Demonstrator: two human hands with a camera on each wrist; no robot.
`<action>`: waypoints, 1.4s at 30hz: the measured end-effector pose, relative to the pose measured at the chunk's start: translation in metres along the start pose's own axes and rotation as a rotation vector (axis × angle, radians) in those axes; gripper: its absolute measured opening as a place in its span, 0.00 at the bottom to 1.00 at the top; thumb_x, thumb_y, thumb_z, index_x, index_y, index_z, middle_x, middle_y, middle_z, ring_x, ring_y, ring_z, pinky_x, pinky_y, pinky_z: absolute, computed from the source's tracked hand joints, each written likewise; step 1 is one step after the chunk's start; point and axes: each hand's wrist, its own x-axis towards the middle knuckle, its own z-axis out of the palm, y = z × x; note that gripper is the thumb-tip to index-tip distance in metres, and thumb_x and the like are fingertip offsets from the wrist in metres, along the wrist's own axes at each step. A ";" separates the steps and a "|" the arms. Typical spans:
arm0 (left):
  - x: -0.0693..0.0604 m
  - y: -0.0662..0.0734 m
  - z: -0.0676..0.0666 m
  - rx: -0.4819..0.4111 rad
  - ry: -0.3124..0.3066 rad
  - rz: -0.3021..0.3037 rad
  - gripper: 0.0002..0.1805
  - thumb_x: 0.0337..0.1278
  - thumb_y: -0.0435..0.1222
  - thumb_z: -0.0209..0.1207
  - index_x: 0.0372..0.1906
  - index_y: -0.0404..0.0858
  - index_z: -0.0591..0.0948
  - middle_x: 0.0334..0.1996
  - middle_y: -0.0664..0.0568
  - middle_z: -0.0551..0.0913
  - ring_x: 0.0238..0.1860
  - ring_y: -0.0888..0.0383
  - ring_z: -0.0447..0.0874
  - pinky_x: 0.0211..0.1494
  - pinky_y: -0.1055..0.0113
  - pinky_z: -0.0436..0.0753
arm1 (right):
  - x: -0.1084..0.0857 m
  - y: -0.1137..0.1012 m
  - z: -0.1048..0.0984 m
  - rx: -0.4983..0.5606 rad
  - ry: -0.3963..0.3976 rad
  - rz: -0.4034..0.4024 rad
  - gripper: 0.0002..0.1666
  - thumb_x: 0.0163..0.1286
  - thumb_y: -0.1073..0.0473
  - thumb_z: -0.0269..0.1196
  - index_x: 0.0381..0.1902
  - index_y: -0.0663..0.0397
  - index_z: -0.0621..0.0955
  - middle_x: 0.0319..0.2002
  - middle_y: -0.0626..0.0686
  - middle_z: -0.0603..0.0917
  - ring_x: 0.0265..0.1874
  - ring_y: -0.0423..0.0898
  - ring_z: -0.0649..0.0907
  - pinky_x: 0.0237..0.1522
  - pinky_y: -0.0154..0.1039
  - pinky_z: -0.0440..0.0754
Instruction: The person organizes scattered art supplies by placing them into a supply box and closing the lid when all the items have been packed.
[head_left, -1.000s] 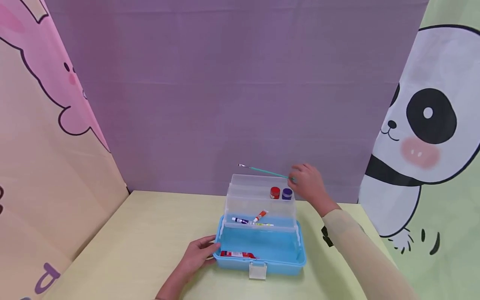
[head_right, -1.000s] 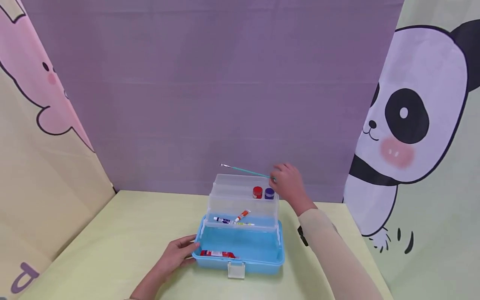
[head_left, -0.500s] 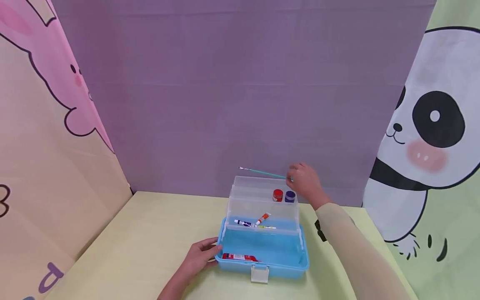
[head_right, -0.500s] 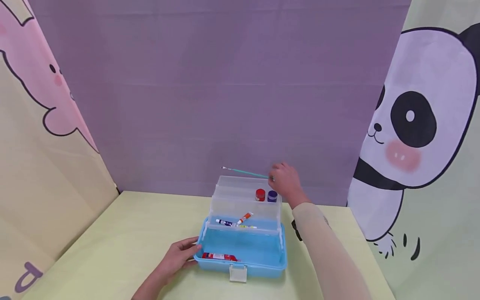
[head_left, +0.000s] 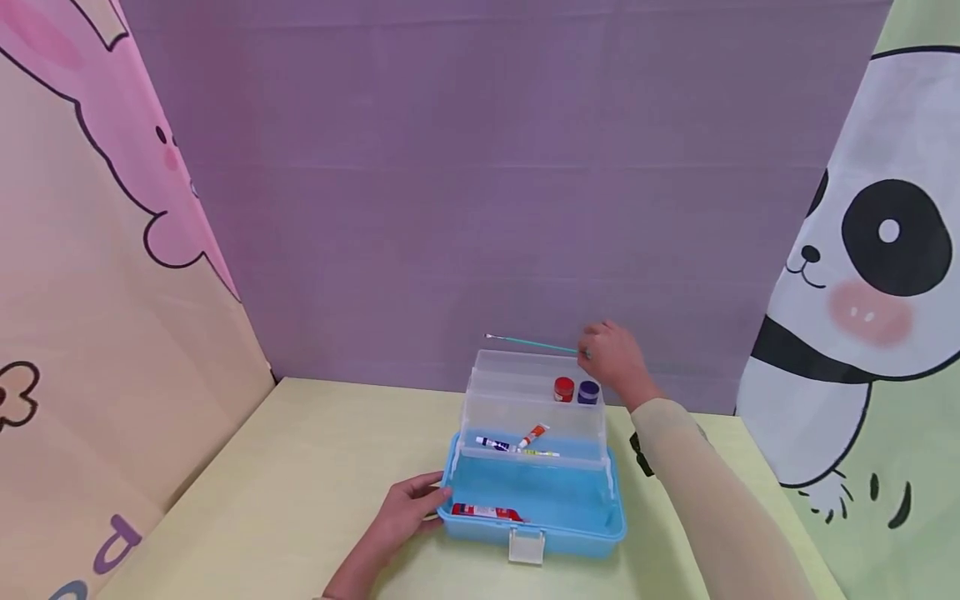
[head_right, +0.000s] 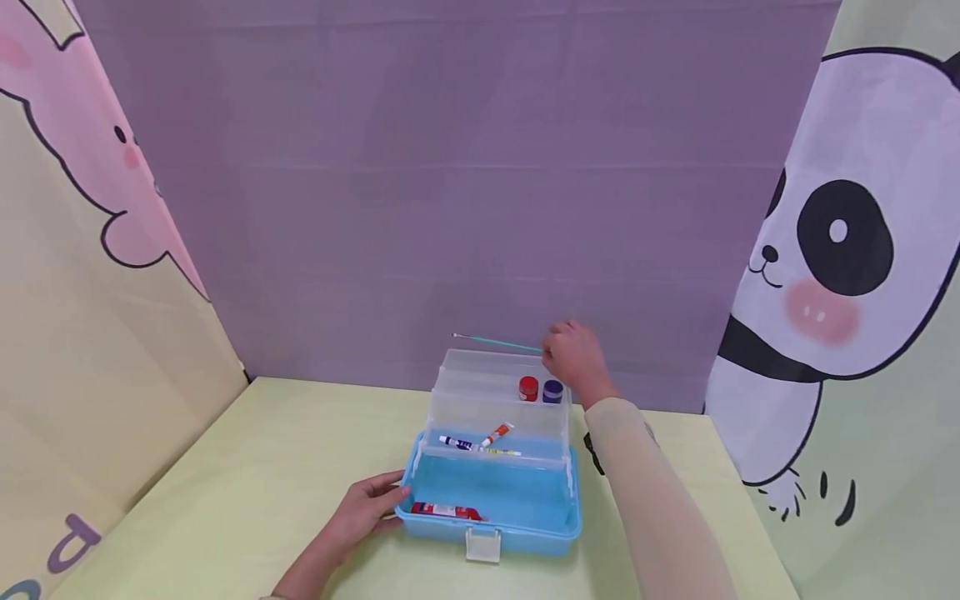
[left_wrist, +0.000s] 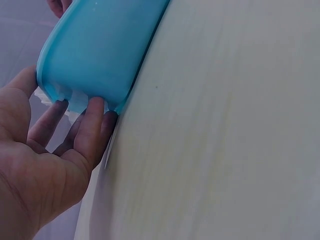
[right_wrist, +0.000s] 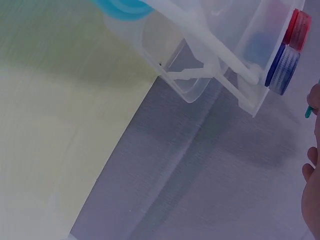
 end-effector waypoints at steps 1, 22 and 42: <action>0.000 0.000 0.000 -0.005 -0.002 0.004 0.28 0.62 0.40 0.64 0.63 0.31 0.75 0.47 0.42 0.80 0.43 0.50 0.84 0.44 0.51 0.84 | 0.000 0.000 0.001 0.001 -0.003 0.003 0.05 0.62 0.59 0.67 0.32 0.52 0.89 0.50 0.59 0.83 0.51 0.56 0.78 0.54 0.50 0.78; 0.000 0.003 0.007 0.003 -0.032 0.011 0.29 0.60 0.41 0.65 0.63 0.31 0.75 0.45 0.43 0.81 0.42 0.50 0.84 0.44 0.52 0.84 | -0.019 0.008 0.004 0.096 0.001 0.132 0.10 0.66 0.57 0.63 0.34 0.57 0.88 0.42 0.57 0.85 0.46 0.56 0.80 0.49 0.51 0.81; 0.007 0.003 0.008 0.032 -0.018 0.003 0.32 0.61 0.42 0.65 0.64 0.29 0.73 0.49 0.39 0.79 0.43 0.49 0.84 0.43 0.53 0.85 | -0.078 0.032 0.046 0.597 0.052 0.607 0.14 0.68 0.59 0.57 0.31 0.64 0.85 0.25 0.54 0.83 0.23 0.49 0.76 0.27 0.44 0.75</action>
